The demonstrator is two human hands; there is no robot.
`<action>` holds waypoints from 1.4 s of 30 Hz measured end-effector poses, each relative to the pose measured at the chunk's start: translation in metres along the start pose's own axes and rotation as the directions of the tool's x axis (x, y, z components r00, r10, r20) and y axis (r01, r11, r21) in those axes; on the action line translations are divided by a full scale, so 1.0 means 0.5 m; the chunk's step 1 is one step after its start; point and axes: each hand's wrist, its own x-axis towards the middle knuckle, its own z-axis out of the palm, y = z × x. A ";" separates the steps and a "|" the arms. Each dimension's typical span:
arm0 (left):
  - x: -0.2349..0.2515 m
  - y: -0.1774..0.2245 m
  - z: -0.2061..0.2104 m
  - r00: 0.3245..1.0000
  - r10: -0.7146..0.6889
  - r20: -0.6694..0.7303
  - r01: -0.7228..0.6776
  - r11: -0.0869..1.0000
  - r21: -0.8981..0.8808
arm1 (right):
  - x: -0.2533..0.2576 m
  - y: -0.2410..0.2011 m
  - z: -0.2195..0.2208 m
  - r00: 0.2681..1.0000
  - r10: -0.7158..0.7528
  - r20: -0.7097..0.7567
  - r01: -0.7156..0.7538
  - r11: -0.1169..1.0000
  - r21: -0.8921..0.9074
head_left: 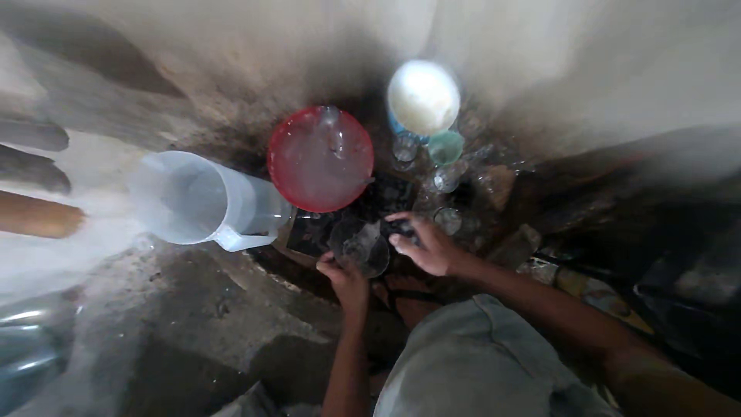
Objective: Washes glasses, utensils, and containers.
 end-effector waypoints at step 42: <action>0.008 0.001 -0.005 0.962 -0.258 0.088 0.273 0.915 -0.299 | 0.089 0.023 0.113 0.814 -0.533 -0.233 0.546 0.837 -0.007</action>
